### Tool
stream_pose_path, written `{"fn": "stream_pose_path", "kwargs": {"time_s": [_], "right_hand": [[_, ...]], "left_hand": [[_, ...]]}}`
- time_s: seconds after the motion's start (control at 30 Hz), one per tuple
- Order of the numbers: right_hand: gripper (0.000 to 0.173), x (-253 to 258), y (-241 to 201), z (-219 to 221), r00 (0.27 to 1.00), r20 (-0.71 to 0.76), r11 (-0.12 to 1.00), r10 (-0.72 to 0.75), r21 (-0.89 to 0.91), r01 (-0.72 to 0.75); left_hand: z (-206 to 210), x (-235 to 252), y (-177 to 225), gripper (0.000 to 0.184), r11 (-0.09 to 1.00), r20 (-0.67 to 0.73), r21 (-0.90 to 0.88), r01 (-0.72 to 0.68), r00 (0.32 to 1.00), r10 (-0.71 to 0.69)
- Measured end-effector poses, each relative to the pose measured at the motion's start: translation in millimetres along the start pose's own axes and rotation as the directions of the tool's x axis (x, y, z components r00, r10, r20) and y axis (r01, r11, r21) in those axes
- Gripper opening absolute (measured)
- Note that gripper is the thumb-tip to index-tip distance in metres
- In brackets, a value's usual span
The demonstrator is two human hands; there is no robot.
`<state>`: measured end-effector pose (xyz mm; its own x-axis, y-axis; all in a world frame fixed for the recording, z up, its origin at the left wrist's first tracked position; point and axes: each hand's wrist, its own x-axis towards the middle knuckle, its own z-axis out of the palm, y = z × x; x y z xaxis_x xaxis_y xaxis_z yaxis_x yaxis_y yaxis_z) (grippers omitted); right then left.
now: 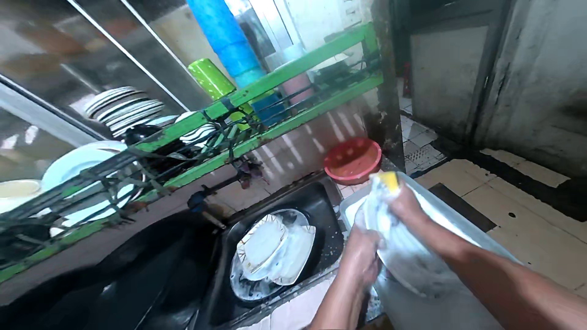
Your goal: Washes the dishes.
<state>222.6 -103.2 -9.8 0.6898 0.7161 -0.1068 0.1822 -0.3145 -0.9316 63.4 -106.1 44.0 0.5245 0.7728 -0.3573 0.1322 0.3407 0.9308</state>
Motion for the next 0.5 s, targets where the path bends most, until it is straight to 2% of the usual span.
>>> {"fn": "stream_pose_path", "kwargs": {"time_s": [0.07,0.1,0.17,0.2,0.27,0.3,0.33,0.4,0.43,0.47,0.5], "right_hand": [[0.067,14,-10,-8,0.998,-0.060,1.000,0.029,0.003,-0.029],[0.064,9,-18,-7,0.998,-0.066,1.000,-0.017,-0.012,0.016],[0.060,-22,-36,0,0.976,0.008,0.975,-0.218,-0.034,0.218],[0.057,-40,-40,8,0.929,0.059,0.931,-0.364,-0.015,0.366],[0.061,-55,-35,20,0.820,0.083,0.824,-0.566,0.089,0.560],[0.061,-49,-30,22,0.816,0.045,0.815,-0.576,0.119,0.568],[0.060,-38,-25,19,0.859,0.000,0.854,-0.513,0.108,0.510],[0.064,-6,-25,7,0.968,-0.072,0.968,-0.240,0.053,0.245],[0.066,4,-25,2,0.984,-0.096,0.987,-0.152,0.040,0.156],[0.065,1,-27,-2,0.983,-0.099,0.988,-0.153,0.015,0.155],[0.063,-13,-30,-3,0.969,-0.085,0.972,-0.232,-0.005,0.233]], "left_hand": [[-3,-12,-1,0.063,0.999,0.022,0.027,-0.022,1.000,0.022],[-6,-14,-1,0.065,1.000,0.054,0.016,-0.006,0.999,0.005],[-15,-10,1,0.048,0.997,0.123,-0.059,0.058,0.991,-0.050],[-22,-6,2,0.037,0.991,0.164,-0.105,0.077,0.985,-0.059],[-37,-4,3,0.032,0.986,0.233,-0.159,0.045,0.972,-0.007],[-40,-7,3,0.035,0.988,0.225,-0.157,0.004,0.974,0.032],[-41,-11,1,0.039,0.987,0.198,-0.157,-0.042,0.977,0.073],[-40,-15,-7,0.044,0.977,0.138,-0.188,-0.103,0.982,0.130],[-39,-18,-9,0.046,0.976,0.135,-0.194,-0.094,0.983,0.122],[-38,-20,-8,0.047,0.977,0.160,-0.203,-0.062,0.983,0.096],[-39,-20,-8,0.044,0.974,0.199,-0.226,-0.020,0.978,0.066]]}}
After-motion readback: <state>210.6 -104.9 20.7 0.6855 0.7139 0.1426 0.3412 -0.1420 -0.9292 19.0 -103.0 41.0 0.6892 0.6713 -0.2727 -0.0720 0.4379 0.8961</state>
